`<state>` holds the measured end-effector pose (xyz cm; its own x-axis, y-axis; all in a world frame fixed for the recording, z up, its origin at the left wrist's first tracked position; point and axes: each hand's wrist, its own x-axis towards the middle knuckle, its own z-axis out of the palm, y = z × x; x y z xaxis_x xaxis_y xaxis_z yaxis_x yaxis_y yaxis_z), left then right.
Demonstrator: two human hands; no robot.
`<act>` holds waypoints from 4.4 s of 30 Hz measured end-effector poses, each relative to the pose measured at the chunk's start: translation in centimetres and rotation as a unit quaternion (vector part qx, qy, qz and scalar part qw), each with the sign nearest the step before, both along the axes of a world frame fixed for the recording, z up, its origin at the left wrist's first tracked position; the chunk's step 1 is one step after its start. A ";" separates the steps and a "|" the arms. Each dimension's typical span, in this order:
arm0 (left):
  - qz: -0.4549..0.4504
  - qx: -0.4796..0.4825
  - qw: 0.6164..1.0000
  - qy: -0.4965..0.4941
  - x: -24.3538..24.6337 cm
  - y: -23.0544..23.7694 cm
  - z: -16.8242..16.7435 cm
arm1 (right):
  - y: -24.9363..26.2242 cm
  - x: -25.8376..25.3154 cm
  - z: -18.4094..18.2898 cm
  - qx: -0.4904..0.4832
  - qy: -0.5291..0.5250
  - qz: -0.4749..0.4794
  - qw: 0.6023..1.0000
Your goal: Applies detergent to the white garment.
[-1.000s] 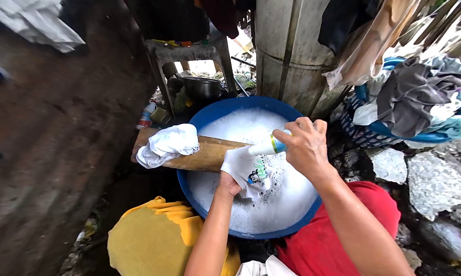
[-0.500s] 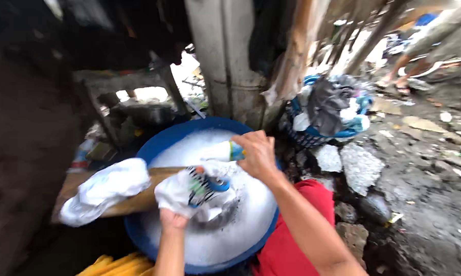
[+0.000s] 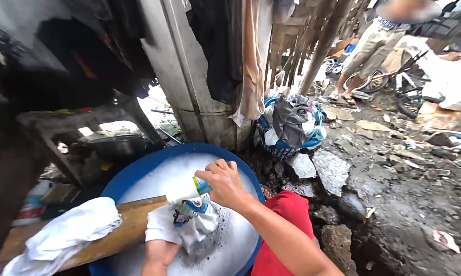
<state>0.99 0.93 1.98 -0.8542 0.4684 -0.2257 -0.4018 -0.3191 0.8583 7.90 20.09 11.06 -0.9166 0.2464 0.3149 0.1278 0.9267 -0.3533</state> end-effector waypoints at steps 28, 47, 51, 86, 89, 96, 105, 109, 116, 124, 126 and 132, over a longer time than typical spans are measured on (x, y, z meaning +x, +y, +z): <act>-0.012 0.224 0.943 -0.247 -0.3 0.1 -1.7 | -3.3 -0.5 -2.1 0.213 0.159 0.072 0.961; 0.033 0.273 0.959 -0.065 1.5 -0.7 5.2 | -0.4 0.8 1.4 -0.083 -0.009 -0.013 0.996; 0.131 0.218 0.966 -0.040 2.9 -1.7 4.8 | 0.0 1.1 2.1 -0.119 -0.032 -0.019 0.992; 0.021 0.182 0.963 -0.199 -1.2 -0.1 -1.5 | -1.8 -0.1 -1.7 0.180 0.122 0.061 0.974; 0.013 0.177 0.962 -0.206 -1.2 -0.1 -1.8 | -1.9 -0.2 -1.9 0.188 0.125 0.068 0.972; -0.010 0.202 0.955 -0.218 -0.9 0.1 -2.4 | -3.2 0.0 -2.0 0.194 0.134 0.104 0.966; -0.006 0.193 0.958 -0.209 -0.9 0.2 -2.4 | -3.8 0.2 -2.1 0.194 0.138 0.119 0.964; -0.009 0.194 0.960 -0.204 -0.8 0.2 -2.2 | -3.6 0.1 -2.1 0.184 0.143 0.120 0.965; -0.033 0.211 0.958 -0.192 -1.0 0.2 -2.3 | -2.7 -0.1 -2.1 0.209 0.133 0.070 0.966; -0.009 0.194 0.966 -0.170 -1.0 0.1 -1.4 | -1.4 -0.4 -2.3 0.145 0.105 0.064 0.982; -0.006 0.220 0.965 -0.140 -1.3 -0.3 0.2 | -0.4 -0.4 -1.9 0.096 0.098 0.039 0.990; 0.123 0.035 0.980 -0.155 -2.4 -2.3 -3.6 | 0.6 0.0 -0.5 0.020 0.080 -0.013 0.996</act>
<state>-1.40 -1.34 -1.64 -0.8384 0.2808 -0.4671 -0.5436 -0.4923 0.6798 7.91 20.71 10.58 -0.8469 0.2545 0.4668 0.0970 0.9372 -0.3349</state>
